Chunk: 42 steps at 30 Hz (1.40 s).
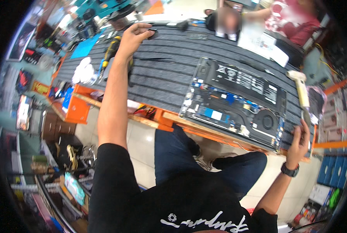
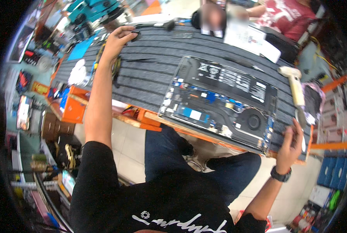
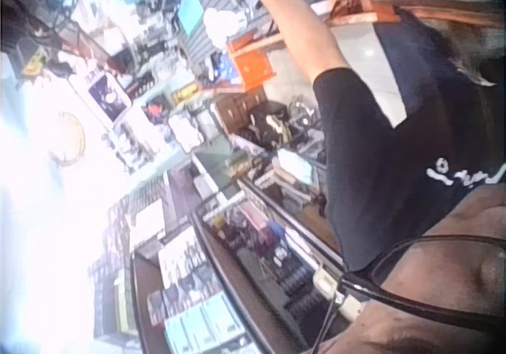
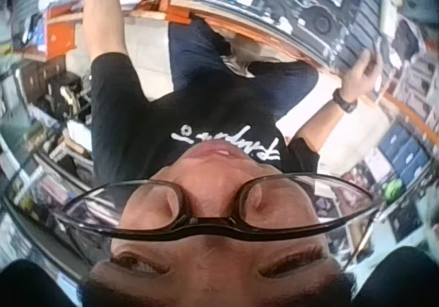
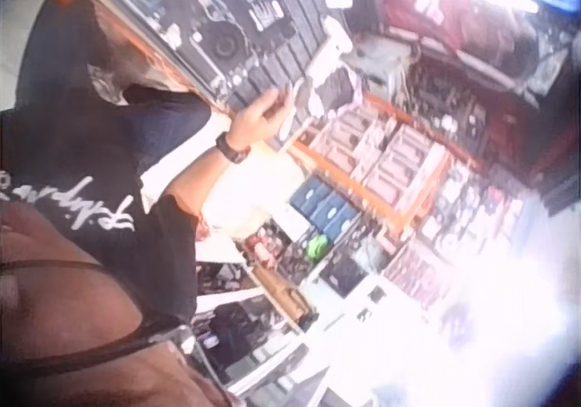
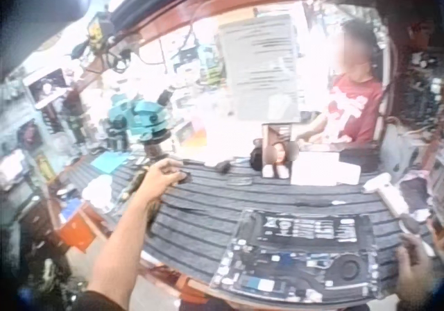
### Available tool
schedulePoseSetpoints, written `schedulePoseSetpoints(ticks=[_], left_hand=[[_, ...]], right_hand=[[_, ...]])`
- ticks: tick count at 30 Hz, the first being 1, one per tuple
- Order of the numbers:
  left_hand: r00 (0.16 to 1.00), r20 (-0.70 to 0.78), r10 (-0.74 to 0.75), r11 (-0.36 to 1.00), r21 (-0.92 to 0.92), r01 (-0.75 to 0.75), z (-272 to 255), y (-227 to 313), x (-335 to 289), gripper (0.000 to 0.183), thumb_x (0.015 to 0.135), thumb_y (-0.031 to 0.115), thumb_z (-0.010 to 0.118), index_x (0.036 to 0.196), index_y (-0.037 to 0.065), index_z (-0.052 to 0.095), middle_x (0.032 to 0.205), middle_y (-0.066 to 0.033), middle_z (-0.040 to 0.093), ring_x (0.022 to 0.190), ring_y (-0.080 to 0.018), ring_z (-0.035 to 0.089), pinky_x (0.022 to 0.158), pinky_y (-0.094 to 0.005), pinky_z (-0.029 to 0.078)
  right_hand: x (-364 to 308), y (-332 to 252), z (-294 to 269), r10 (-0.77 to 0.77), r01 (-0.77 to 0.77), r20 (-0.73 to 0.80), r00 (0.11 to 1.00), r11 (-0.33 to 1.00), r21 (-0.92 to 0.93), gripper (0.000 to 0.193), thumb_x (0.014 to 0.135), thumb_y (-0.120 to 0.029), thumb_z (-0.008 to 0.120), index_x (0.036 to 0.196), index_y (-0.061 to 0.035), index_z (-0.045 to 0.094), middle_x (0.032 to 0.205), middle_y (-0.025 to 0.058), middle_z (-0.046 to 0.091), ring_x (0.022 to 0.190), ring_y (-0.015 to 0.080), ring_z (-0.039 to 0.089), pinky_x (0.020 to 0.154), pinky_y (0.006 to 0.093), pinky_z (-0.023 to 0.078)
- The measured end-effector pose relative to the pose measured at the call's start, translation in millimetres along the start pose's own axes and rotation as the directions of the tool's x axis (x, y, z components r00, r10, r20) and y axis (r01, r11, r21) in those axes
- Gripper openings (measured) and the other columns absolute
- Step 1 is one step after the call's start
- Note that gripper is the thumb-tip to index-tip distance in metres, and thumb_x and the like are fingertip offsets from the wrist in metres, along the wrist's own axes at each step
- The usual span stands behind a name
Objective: The person cleans a laptop battery with a cloth, places it into the open laptop chassis, secures it with a screwdriver, reconnects the battery cable, and closes the laptop.
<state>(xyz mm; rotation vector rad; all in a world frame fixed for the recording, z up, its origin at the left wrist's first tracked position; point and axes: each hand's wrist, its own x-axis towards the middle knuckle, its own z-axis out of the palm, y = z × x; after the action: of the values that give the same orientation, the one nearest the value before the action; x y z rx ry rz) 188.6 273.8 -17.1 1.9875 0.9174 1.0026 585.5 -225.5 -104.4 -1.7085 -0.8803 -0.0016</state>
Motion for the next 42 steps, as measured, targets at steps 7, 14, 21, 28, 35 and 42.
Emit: schedulePoseSetpoints(ticks=[7,14,21,28,35,42], left_hand=[[0.985,-0.002,-0.174,0.979,0.11,0.173,-94,-31,-32,0.03,0.092,0.007,0.076,0.12,-0.001,0.069,0.108,-0.0071,0.075,0.102,-0.0132,0.069,0.093,-0.0281,0.051],[0.956,0.027,-0.294,0.952,0.097,0.29,-116,-53,-58,0.033,0.089,0.003,0.078,0.12,-0.001,0.068,0.102,-0.0046,0.074,0.094,-0.011,0.068,0.087,-0.024,0.051],[0.978,0.006,-0.207,0.901,0.391,0.189,-107,-71,-63,0.033,0.079,0.007,0.087,0.109,0.001,0.074,0.092,0.0008,0.07,0.081,-0.0066,0.058,0.076,-0.0239,0.049],[0.992,-0.074,0.104,0.828,0.559,-0.045,-112,-41,-70,0.047,0.087,0.015,0.08,0.13,0.002,0.067,0.117,-0.0128,0.07,0.107,-0.0238,0.066,0.095,-0.0336,0.051],[0.987,0.114,0.117,0.947,0.285,-0.145,54,51,-85,0.027,0.098,0.021,0.068,0.114,-0.001,0.074,0.106,-0.0156,0.074,0.094,-0.0202,0.066,0.086,-0.0328,0.052],[0.958,0.286,0.01,0.965,0.249,-0.085,129,51,-98,0.045,0.098,0.031,0.06,0.121,-0.005,0.071,0.109,-0.0249,0.065,0.103,-0.0355,0.063,0.096,-0.0389,0.048]], right_hand=[[-1,4,-6,-0.018,0.017,0.02,1.0,0.999,0.052,0.035,0.108,-0.01,0.055,0.14,0.0038,0.058,0.104,0.0048,0.06,0.091,0.0116,0.053,0.085,0.0265,0.046],[1,6,-4,-0.025,0.025,0.018,1.0,1.0,-0.003,0.035,0.109,-0.011,0.054,0.141,0.0037,0.057,0.104,0.005,0.06,0.091,0.0117,0.053,0.085,0.0269,0.046],[1,8,-4,-0.026,0.026,0.024,0.999,0.999,-0.018,0.035,0.108,-0.01,0.055,0.14,0.0031,0.058,0.103,0.0041,0.061,0.09,0.0112,0.054,0.084,0.0263,0.046],[1,-8,0,-0.021,0.02,-0.017,1.0,0.998,-0.067,0.033,0.107,-0.013,0.059,0.137,0.0002,0.063,0.11,0.0039,0.065,0.096,0.0096,0.058,0.087,0.0245,0.047],[46,-48,30,-0.059,0.11,0.15,0.987,0.925,-0.363,0.032,0.103,-0.023,0.063,0.12,0.0039,0.071,0.104,0.0172,0.07,0.097,0.0267,0.067,0.087,0.0353,0.05],[61,-44,56,0.032,0.075,0.235,0.971,0.899,-0.432,0.049,0.105,-0.039,0.057,0.109,0.0077,0.071,0.094,0.0271,0.064,0.095,0.0405,0.06,0.087,0.0455,0.047]])
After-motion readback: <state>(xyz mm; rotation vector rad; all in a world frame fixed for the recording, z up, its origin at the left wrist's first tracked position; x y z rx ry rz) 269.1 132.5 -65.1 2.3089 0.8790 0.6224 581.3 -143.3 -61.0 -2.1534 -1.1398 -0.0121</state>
